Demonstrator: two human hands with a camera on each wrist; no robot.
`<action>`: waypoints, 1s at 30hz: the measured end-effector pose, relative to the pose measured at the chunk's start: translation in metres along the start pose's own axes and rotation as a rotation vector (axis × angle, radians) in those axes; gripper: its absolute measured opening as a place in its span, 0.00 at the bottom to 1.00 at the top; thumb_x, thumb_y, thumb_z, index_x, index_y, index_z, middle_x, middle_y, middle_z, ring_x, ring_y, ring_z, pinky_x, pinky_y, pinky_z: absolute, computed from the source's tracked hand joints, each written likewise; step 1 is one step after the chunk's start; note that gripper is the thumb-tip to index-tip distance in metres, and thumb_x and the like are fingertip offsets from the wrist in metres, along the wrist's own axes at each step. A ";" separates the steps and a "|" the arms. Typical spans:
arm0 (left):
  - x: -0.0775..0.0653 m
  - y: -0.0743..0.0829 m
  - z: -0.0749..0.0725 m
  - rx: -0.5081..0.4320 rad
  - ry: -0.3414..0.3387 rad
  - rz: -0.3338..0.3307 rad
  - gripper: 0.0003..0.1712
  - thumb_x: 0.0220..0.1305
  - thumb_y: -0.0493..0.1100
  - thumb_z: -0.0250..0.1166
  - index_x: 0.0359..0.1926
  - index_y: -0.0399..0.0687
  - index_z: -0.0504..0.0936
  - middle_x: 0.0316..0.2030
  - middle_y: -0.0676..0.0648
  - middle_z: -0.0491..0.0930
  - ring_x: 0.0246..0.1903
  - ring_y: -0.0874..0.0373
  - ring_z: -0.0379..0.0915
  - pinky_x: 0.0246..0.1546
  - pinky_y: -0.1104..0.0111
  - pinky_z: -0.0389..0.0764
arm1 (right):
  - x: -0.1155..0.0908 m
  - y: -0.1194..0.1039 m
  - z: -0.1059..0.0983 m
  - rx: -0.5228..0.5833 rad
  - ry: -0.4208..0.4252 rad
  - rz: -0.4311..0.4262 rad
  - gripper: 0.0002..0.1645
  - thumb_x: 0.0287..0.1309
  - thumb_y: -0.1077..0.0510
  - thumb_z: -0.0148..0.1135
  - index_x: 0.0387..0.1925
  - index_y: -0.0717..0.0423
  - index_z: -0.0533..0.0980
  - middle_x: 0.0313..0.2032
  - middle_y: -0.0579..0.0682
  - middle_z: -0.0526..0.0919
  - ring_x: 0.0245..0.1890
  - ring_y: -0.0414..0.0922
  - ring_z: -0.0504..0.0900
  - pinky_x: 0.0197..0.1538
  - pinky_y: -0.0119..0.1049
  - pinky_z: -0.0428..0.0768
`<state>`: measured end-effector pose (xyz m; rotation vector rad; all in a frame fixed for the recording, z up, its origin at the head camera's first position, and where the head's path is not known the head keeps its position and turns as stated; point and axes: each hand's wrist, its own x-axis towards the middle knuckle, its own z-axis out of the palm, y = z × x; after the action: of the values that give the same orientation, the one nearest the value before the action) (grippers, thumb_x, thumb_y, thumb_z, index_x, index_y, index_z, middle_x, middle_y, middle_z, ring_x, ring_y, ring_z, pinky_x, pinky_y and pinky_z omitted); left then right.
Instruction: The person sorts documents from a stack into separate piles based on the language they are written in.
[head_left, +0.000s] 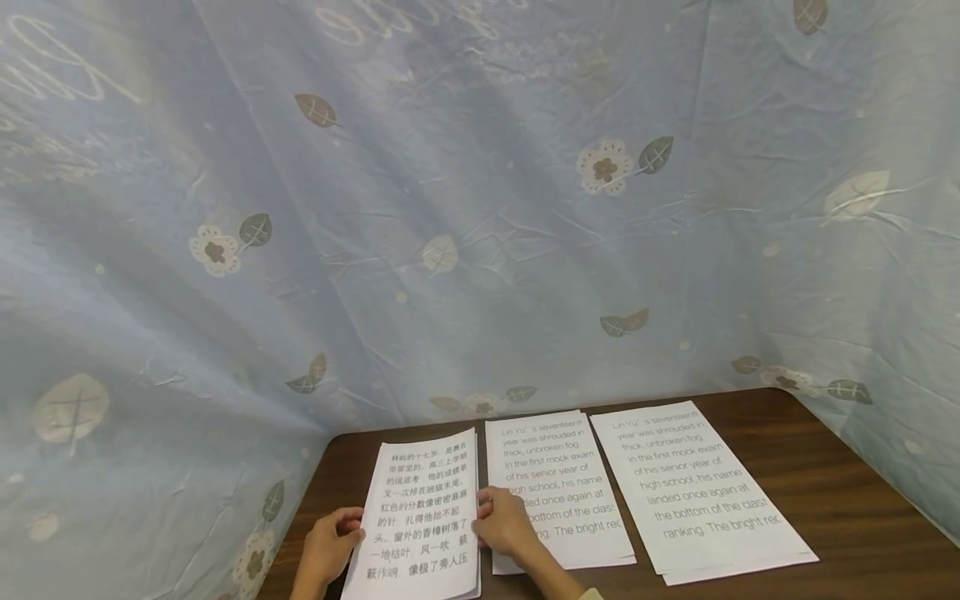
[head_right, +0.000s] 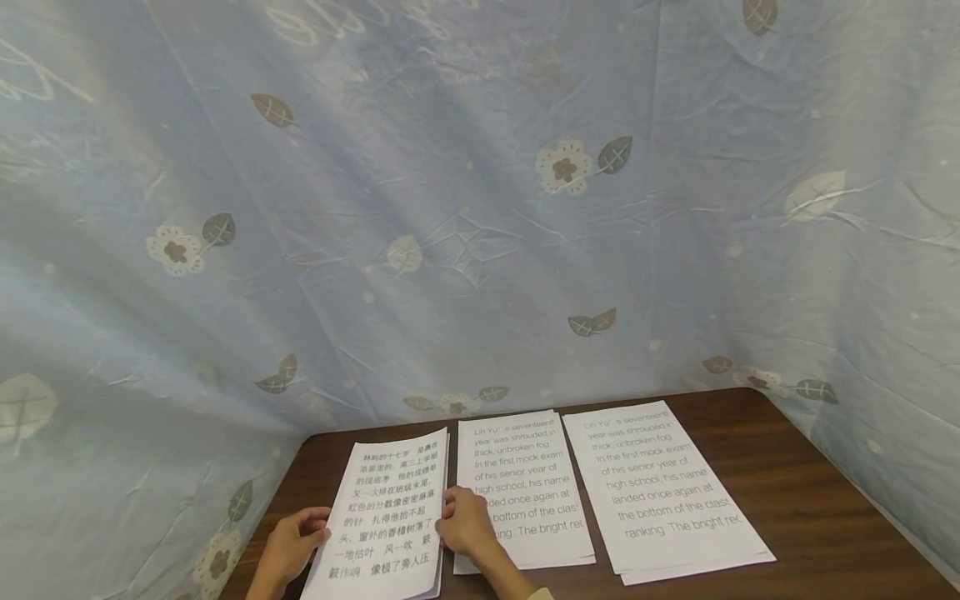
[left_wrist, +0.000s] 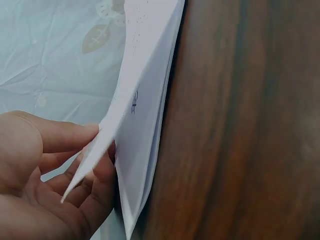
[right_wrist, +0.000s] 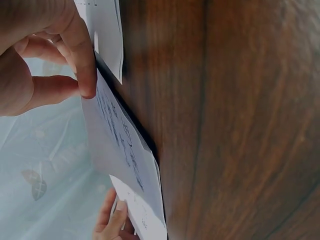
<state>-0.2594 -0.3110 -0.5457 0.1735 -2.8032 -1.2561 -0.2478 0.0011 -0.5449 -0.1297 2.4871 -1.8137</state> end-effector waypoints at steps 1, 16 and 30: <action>0.000 0.000 0.000 0.005 0.005 0.003 0.20 0.62 0.30 0.71 0.56 0.32 0.86 0.40 0.44 0.86 0.40 0.54 0.79 0.36 0.67 0.78 | 0.000 0.000 0.000 -0.008 0.003 -0.004 0.31 0.52 0.73 0.69 0.60 0.76 0.77 0.33 0.52 0.83 0.22 0.42 0.83 0.24 0.31 0.83; -0.001 -0.002 -0.006 0.015 -0.003 -0.021 0.20 0.64 0.34 0.70 0.57 0.32 0.85 0.41 0.43 0.87 0.39 0.55 0.81 0.37 0.64 0.80 | -0.005 0.000 -0.006 -0.094 0.020 -0.068 0.23 0.51 0.70 0.67 0.52 0.72 0.83 0.32 0.51 0.83 0.21 0.40 0.84 0.24 0.28 0.80; -0.008 0.014 -0.006 -0.047 0.027 -0.042 0.24 0.71 0.40 0.67 0.62 0.28 0.80 0.43 0.37 0.87 0.32 0.56 0.84 0.29 0.64 0.87 | -0.015 0.003 -0.041 -0.032 0.021 -0.037 0.21 0.57 0.65 0.70 0.53 0.71 0.83 0.37 0.53 0.86 0.27 0.44 0.88 0.29 0.33 0.87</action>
<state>-0.2520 -0.3047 -0.5315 0.2454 -2.7589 -1.3169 -0.2374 0.0425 -0.5350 -0.1600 2.5456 -1.7986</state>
